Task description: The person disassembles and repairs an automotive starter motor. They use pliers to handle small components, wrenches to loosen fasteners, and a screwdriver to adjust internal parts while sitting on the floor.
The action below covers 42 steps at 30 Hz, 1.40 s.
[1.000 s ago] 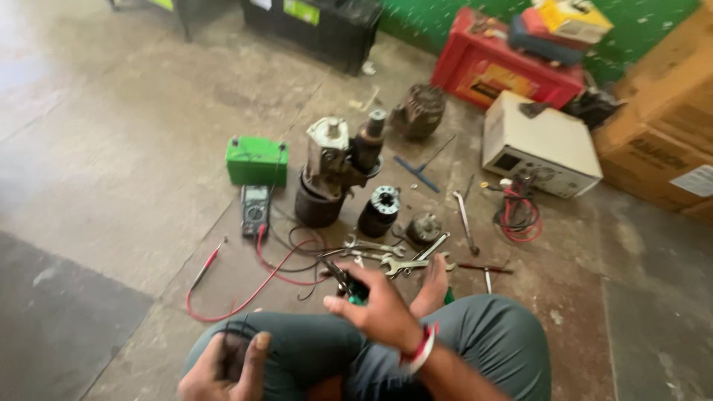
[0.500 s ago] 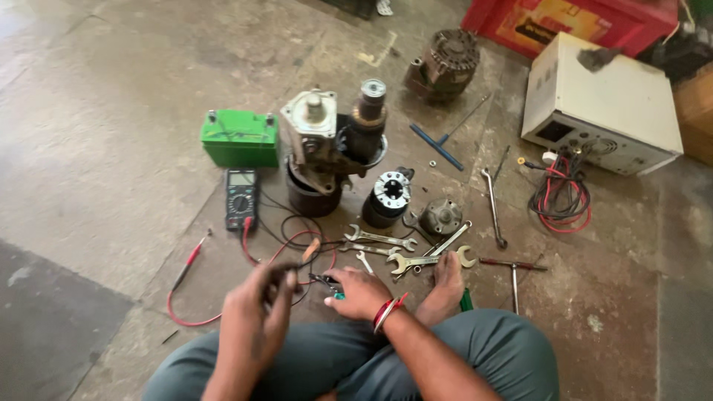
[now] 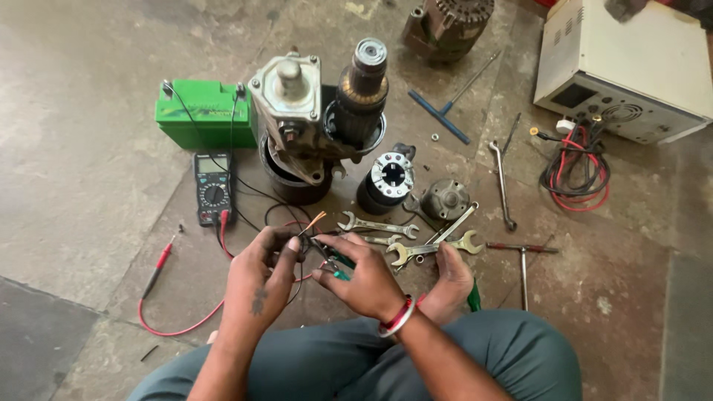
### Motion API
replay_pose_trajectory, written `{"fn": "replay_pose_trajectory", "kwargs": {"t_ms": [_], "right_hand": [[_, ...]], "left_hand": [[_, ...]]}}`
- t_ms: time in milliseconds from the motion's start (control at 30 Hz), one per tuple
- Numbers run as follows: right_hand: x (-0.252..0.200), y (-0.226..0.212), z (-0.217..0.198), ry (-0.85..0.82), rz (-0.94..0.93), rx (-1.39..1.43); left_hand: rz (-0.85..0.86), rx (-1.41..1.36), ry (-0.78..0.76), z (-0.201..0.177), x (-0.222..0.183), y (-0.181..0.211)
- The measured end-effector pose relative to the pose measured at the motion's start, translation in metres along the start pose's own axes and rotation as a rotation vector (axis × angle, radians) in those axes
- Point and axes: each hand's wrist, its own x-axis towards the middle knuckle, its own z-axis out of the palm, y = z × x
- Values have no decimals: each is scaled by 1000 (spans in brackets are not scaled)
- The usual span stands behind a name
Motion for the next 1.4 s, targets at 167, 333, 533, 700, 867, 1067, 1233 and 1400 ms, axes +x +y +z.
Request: {"fn": "replay_pose_trajectory", "kwargs": {"t_ms": [167, 333, 533, 700, 867, 1067, 1233, 1400], "right_hand": [[-19, -24, -26, -13, -104, 0], [-44, -46, -48, -61, -41, -25], [-46, -54, -55, -17, -125, -367], [-41, -42, -56, -138, -127, -9], [-48, -36, -63, -123, -99, 74], [-49, -37, -67, -97, -94, 55], [-48, -35, -64, -67, -158, 50], [-50, -29, -65, -114, -128, 97]], "left_hand": [[113, -6, -98, -8, -14, 18], [142, -108, -191, -3, -36, 30], [230, -98, -199, 0, -40, 30], [211, -71, -172, 3, -41, 27], [201, -104, -162, 16, -44, 25], [169, -80, -169, 21, -46, 18], [207, -139, -180, 21, -45, 17], [254, 24, -210, 13, -41, 21]]}}
